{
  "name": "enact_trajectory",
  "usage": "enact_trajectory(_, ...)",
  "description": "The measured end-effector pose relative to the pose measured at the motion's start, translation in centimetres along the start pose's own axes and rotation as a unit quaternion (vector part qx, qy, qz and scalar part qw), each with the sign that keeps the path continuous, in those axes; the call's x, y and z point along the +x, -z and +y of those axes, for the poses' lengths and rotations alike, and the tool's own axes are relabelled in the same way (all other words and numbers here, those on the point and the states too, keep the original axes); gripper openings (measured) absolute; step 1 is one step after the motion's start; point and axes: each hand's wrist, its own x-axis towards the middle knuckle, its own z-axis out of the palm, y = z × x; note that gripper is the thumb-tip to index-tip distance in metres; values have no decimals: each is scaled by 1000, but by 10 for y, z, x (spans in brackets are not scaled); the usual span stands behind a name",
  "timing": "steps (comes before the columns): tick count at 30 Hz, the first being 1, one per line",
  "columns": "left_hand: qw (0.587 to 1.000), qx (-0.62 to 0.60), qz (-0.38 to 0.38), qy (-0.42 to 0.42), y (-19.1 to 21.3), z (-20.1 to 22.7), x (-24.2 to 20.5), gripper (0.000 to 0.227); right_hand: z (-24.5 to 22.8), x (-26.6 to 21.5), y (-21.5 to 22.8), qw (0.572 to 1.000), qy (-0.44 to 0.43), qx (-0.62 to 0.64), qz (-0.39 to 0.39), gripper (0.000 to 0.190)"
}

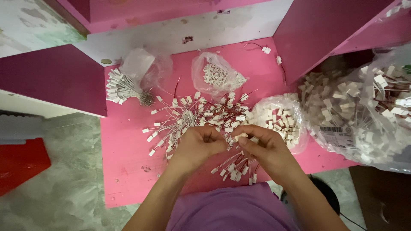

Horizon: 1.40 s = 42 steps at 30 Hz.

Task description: Manually attach plastic connector housings to wire bundles at a workstation.

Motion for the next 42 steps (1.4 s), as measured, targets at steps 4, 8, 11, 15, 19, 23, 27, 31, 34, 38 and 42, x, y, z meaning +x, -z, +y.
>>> enact_trajectory(4,999,-31,-20,-16,-2,-15,8,11,-3,-4,-6,999,32,-10,-7,23)
enact_trajectory(8,997,-58,-44,-26,-3,-21,10,11,-2,-9,-13,1000,-14,9,4,23)
enact_trajectory(11,997,-56,-46,-24,-6,-21,12,12,-2,-7,-16,998,-21,53,19,22)
enact_trajectory(15,995,-76,-61,-3,-4,0,2,15,14,-3,-4,996,6,87,34,21)
enact_trajectory(19,993,-103,-61,3,-6,-16,7,16,11,-4,-5,994,21,110,18,22)
enact_trajectory(23,993,-100,-40,-53,-9,-35,16,13,6,-6,-12,996,-1,81,44,23)
enact_trajectory(27,997,-57,-25,-51,-11,-37,20,11,3,-11,-13,999,2,-5,43,25)
enact_trajectory(31,997,-42,-27,-54,-10,-33,21,11,-1,-10,-20,996,-27,-33,82,25)
enact_trajectory(34,998,-29,-30,-50,-9,-20,17,11,5,-6,-20,995,8,-55,79,23)
enact_trajectory(38,998,29,-42,-36,-4,-24,22,13,16,-3,-18,998,5,27,58,22)
enact_trajectory(42,997,9,-54,-46,10,-48,45,19,18,4,-4,993,-73,52,82,24)
